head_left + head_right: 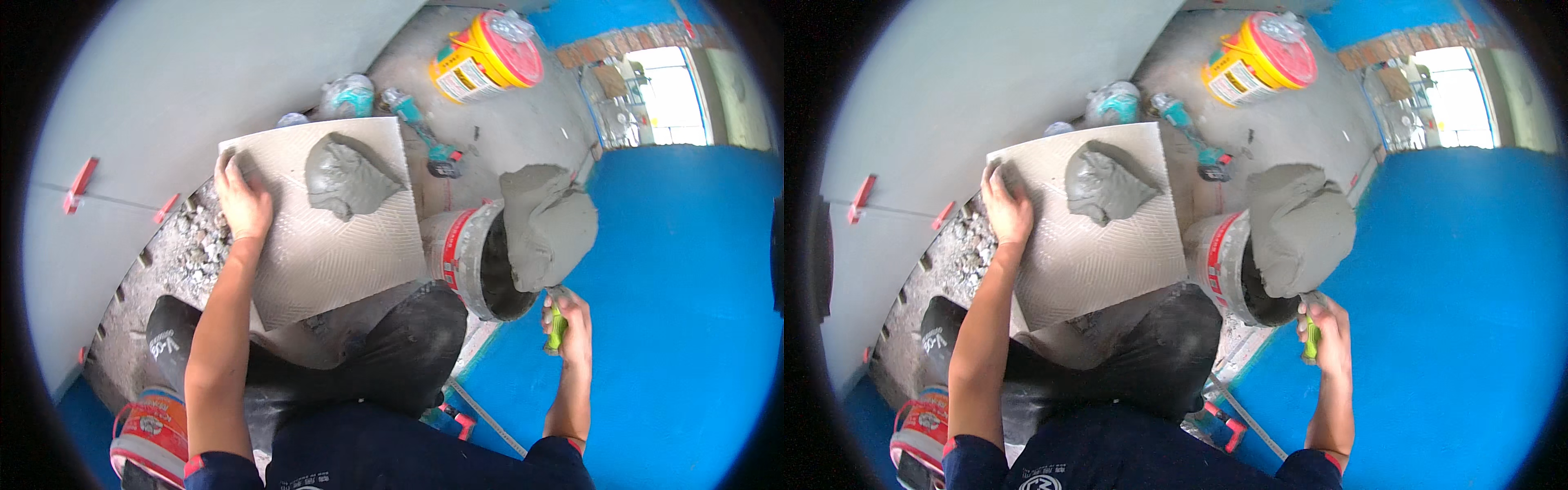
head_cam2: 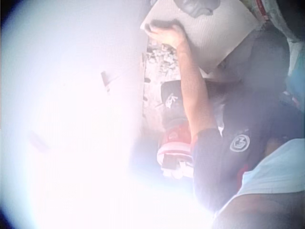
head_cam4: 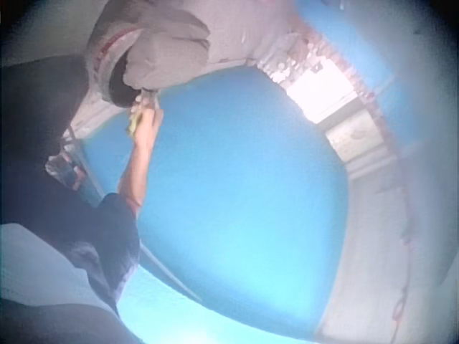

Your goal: The person measures a ceramic tile with a tape measure, then carries it to a wall section and checks the fit. Finally, they scoop tile adhesive from a bucket and spread it onto the back of the tile using a trowel.

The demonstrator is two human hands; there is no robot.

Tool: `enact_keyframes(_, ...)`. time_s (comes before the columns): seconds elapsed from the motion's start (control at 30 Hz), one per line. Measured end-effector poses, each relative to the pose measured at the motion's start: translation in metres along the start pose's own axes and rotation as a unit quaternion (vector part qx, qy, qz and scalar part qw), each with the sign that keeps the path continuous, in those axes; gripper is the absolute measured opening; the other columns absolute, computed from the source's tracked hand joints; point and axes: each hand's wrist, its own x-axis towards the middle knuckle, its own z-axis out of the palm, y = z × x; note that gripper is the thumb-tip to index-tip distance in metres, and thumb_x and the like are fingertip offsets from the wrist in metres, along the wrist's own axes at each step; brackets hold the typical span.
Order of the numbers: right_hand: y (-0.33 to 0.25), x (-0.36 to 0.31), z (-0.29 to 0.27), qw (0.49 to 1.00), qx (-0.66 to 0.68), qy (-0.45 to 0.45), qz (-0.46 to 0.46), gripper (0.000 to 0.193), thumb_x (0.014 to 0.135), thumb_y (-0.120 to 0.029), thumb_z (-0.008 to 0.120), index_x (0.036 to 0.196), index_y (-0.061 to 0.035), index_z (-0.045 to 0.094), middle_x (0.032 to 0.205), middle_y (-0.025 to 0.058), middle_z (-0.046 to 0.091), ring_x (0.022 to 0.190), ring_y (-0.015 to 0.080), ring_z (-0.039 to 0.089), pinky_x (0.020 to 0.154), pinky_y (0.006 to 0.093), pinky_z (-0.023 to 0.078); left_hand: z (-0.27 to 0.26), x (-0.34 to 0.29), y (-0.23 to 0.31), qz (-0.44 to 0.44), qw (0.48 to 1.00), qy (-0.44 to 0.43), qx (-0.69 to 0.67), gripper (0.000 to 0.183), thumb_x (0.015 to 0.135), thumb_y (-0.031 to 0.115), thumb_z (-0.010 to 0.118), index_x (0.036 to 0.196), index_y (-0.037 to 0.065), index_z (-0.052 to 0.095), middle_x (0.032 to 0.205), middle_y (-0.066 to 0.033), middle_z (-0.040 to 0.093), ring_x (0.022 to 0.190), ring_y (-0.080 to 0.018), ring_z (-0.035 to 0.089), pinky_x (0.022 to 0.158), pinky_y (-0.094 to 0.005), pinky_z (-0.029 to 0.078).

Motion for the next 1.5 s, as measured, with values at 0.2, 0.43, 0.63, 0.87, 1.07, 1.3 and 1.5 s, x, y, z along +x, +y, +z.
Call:
enact_keyframes(0.2, 0.011, 0.029, 0.101, 0.896, -0.276, -0.031, -0.347, 0.028, 0.081, -0.029, 0.069, 0.085, -0.0008, 0.067, 0.073, 0.0125, 0.067, 0.063, 0.0278, 0.066, 0.059, 0.0407, 0.051, 0.000, 0.027, -0.015, -0.222, 0.973, -0.015, -0.052, 0.051, 0.088, 0.018, 0.068, 0.130, -0.008, 0.053, 0.127, -0.0322, 0.058, 0.125, -0.0455, 0.054, 0.109, -0.0468, 0.042)
enact_keyframes(0.43, 0.014, 0.065, 0.189, 0.770, -0.525, -0.092, -0.351, 0.027, 0.070, -0.028, 0.077, 0.076, -0.0042, 0.067, 0.073, 0.0186, 0.067, 0.071, 0.0418, 0.067, 0.066, 0.0491, 0.054, -0.005, 0.036, -0.013, -0.276, 0.957, -0.075, -0.044, 0.046, 0.095, 0.030, 0.061, 0.125, -0.004, 0.054, 0.112, -0.0326, 0.067, 0.109, -0.0491, 0.064, 0.097, -0.0525, 0.049)
enact_keyframes(0.63, -0.019, 0.042, 0.052, 0.852, -0.478, 0.011, -0.211, 0.023, 0.074, -0.026, 0.073, 0.078, -0.0051, 0.064, 0.074, 0.0195, 0.065, 0.071, 0.0433, 0.065, 0.062, 0.0475, 0.053, 0.001, 0.032, -0.013, -0.287, 0.948, -0.117, 0.073, 0.042, 0.098, 0.037, 0.055, 0.117, -0.001, 0.051, 0.106, -0.0312, 0.067, 0.104, -0.0502, 0.065, 0.091, -0.0576, 0.049)
enact_keyframes(0.87, 0.035, 0.092, -0.080, 0.706, -0.702, 0.058, 0.066, 0.048, 0.088, -0.047, 0.060, 0.093, -0.0012, 0.073, 0.094, 0.0217, 0.073, 0.092, 0.0417, 0.070, 0.083, 0.0517, 0.055, 0.020, 0.029, -0.026, -0.246, 0.954, -0.096, 0.144, 0.046, 0.101, 0.036, 0.046, 0.122, -0.004, 0.052, 0.116, -0.0343, 0.064, 0.110, -0.0501, 0.062, 0.095, -0.0563, 0.047)
enact_keyframes(1.07, 0.090, 0.181, -0.088, 0.580, -0.810, -0.069, 0.057, 0.038, 0.092, -0.039, 0.059, 0.098, -0.0066, 0.077, 0.104, 0.0151, 0.075, 0.103, 0.0324, 0.071, 0.082, 0.0464, 0.057, 0.035, 0.027, -0.044, -0.189, 0.961, -0.086, 0.184, 0.051, 0.101, 0.036, 0.044, 0.122, -0.010, 0.052, 0.117, -0.0360, 0.063, 0.109, -0.0515, 0.062, 0.095, -0.0561, 0.047)
enact_keyframes(1.3, 0.136, 0.205, -0.089, 0.475, -0.848, -0.228, 0.063, 0.029, 0.091, -0.034, 0.060, 0.090, -0.0107, 0.076, 0.097, 0.0135, 0.075, 0.094, 0.0271, 0.073, 0.072, 0.0442, 0.057, 0.033, 0.033, -0.068, -0.209, 0.944, -0.080, 0.243, 0.057, 0.101, 0.043, 0.038, 0.133, -0.003, 0.051, 0.124, -0.0311, 0.063, 0.115, -0.0495, 0.061, 0.099, -0.0562, 0.046)
enact_keyframes(1.5, 0.097, 0.171, -0.058, 0.627, -0.600, -0.267, 0.418, 0.047, 0.098, -0.049, 0.048, 0.069, -0.0114, 0.052, 0.063, 0.0058, 0.050, 0.057, 0.0205, 0.050, 0.054, 0.0424, 0.044, 0.032, 0.028, -0.061, -0.213, 0.950, -0.075, 0.215, 0.059, 0.101, 0.044, 0.037, 0.138, 0.000, 0.048, 0.126, -0.0308, 0.063, 0.115, -0.0499, 0.060, 0.100, -0.0562, 0.045)
